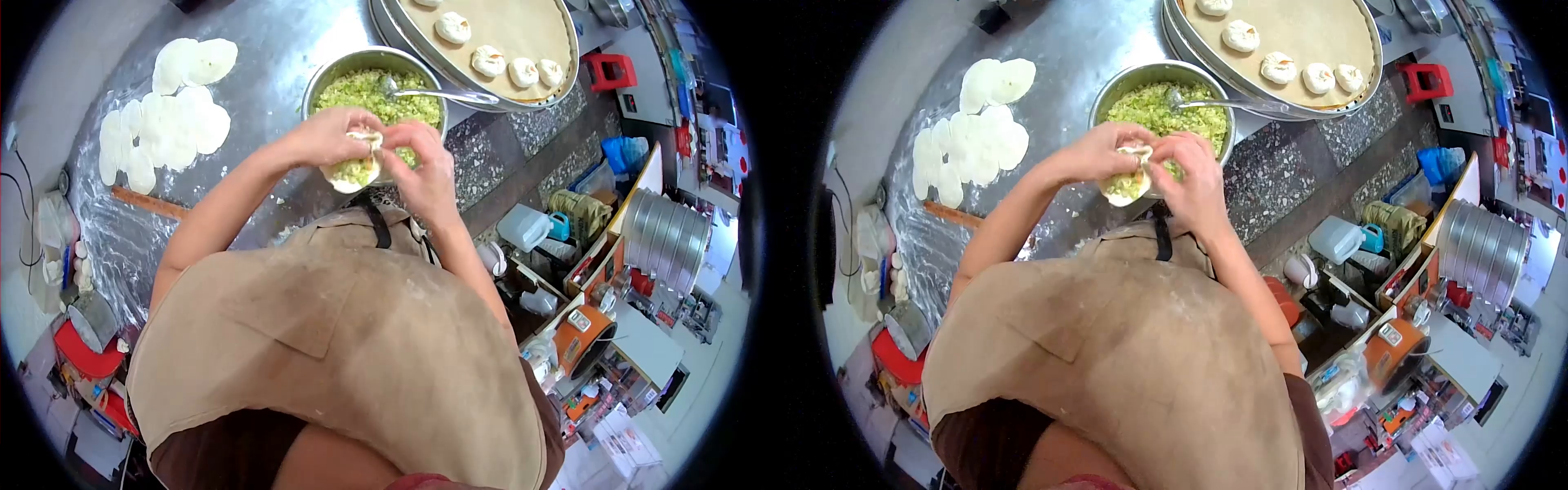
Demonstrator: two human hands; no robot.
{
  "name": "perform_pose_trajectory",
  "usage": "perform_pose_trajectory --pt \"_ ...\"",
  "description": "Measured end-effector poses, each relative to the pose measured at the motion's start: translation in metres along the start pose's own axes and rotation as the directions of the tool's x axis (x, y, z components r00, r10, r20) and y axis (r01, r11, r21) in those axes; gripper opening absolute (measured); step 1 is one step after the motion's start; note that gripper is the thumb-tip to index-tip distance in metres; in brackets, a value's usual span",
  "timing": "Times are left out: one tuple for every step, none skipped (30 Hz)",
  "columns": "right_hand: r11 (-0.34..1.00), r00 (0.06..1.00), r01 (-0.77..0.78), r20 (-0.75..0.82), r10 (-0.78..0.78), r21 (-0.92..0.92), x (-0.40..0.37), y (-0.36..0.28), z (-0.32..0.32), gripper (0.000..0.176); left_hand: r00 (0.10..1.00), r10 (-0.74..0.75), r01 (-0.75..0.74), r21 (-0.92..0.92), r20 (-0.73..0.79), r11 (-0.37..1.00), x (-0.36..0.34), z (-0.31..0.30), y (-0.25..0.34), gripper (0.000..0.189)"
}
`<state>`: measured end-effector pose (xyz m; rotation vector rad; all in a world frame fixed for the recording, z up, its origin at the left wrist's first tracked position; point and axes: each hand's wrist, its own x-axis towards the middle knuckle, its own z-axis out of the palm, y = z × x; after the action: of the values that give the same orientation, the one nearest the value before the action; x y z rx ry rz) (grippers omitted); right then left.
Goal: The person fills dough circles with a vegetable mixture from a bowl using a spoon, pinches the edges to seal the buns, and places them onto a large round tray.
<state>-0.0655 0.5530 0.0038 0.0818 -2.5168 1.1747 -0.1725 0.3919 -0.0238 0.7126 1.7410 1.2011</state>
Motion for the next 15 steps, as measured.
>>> perform_pose_trajectory --pt "0.964 0.974 -0.219 0.099 0.206 0.149 -0.005 0.006 0.003 0.012 0.999 -0.039 0.039 -0.003 -0.014 0.999 0.000 -0.002 0.006 0.044" --pt "0.966 0.976 -0.211 0.094 0.198 0.149 -0.006 0.010 0.005 0.012 0.999 -0.033 0.033 0.003 -0.018 0.999 -0.003 -0.007 0.015 0.044" --pt "0.884 0.938 -0.338 0.038 0.344 0.322 -0.005 0.012 0.007 0.011 0.990 -0.136 0.118 -0.277 -0.046 0.953 -0.010 -0.011 0.025 0.047" --pt "0.757 0.872 -0.431 0.011 0.489 0.492 -0.004 0.013 0.010 0.010 0.970 -0.241 0.183 -0.537 -0.040 0.823 -0.016 -0.014 0.031 0.050" --pt "0.747 0.885 -0.363 -0.046 0.464 0.557 -0.002 0.014 0.011 0.010 0.995 -0.037 -0.052 -0.794 -0.094 0.605 -0.012 -0.002 0.008 0.046" --pt "0.748 0.886 -0.359 -0.050 0.462 0.558 -0.001 0.016 0.013 0.010 0.981 -0.096 -0.103 -0.879 -0.166 0.466 -0.016 0.011 0.004 0.045" --pt "0.749 0.886 -0.350 -0.062 0.460 0.563 -0.001 0.017 0.016 0.011 0.976 -0.110 -0.144 -0.937 -0.187 0.318 -0.015 0.026 0.000 0.044" --pt "0.747 0.885 -0.344 -0.069 0.460 0.569 -0.001 0.018 0.018 0.012 0.970 -0.129 -0.184 -0.970 -0.206 0.161 -0.011 0.039 -0.003 0.042" --pt "0.767 0.886 -0.376 -0.040 0.461 0.521 -0.002 0.019 0.018 0.016 0.969 -0.135 -0.185 -0.970 -0.207 0.159 -0.005 0.047 -0.003 0.042" --pt "0.765 0.885 -0.379 -0.036 0.463 0.520 -0.001 0.018 0.018 0.016 0.939 -0.186 -0.243 -0.941 -0.289 0.235 -0.001 0.054 -0.003 0.039" --pt "0.834 0.898 -0.378 -0.058 0.436 0.402 0.002 0.016 0.016 0.017 0.899 -0.228 -0.296 -0.903 -0.373 0.312 0.002 0.058 -0.002 0.037" --pt "0.887 0.912 -0.369 -0.075 0.403 0.276 0.006 0.015 0.014 0.018 0.897 -0.230 -0.299 -0.903 -0.376 0.309 0.002 0.058 -0.001 0.037" --pt "0.945 0.952 -0.293 -0.046 0.302 0.143 0.009 0.015 0.010 0.019 0.879 -0.213 -0.308 -0.849 -0.426 0.429 0.003 0.056 0.001 0.036" --pt "0.946 0.953 -0.290 -0.045 0.299 0.147 0.009 0.016 0.009 0.019 0.861 -0.189 -0.309 -0.780 -0.473 0.545 0.003 0.054 0.001 0.036" --pt "0.985 0.985 -0.158 -0.053 0.162 0.073 0.008 0.017 0.009 0.019 0.853 -0.143 -0.351 -0.753 -0.503 0.556 0.007 0.052 -0.005 0.037"
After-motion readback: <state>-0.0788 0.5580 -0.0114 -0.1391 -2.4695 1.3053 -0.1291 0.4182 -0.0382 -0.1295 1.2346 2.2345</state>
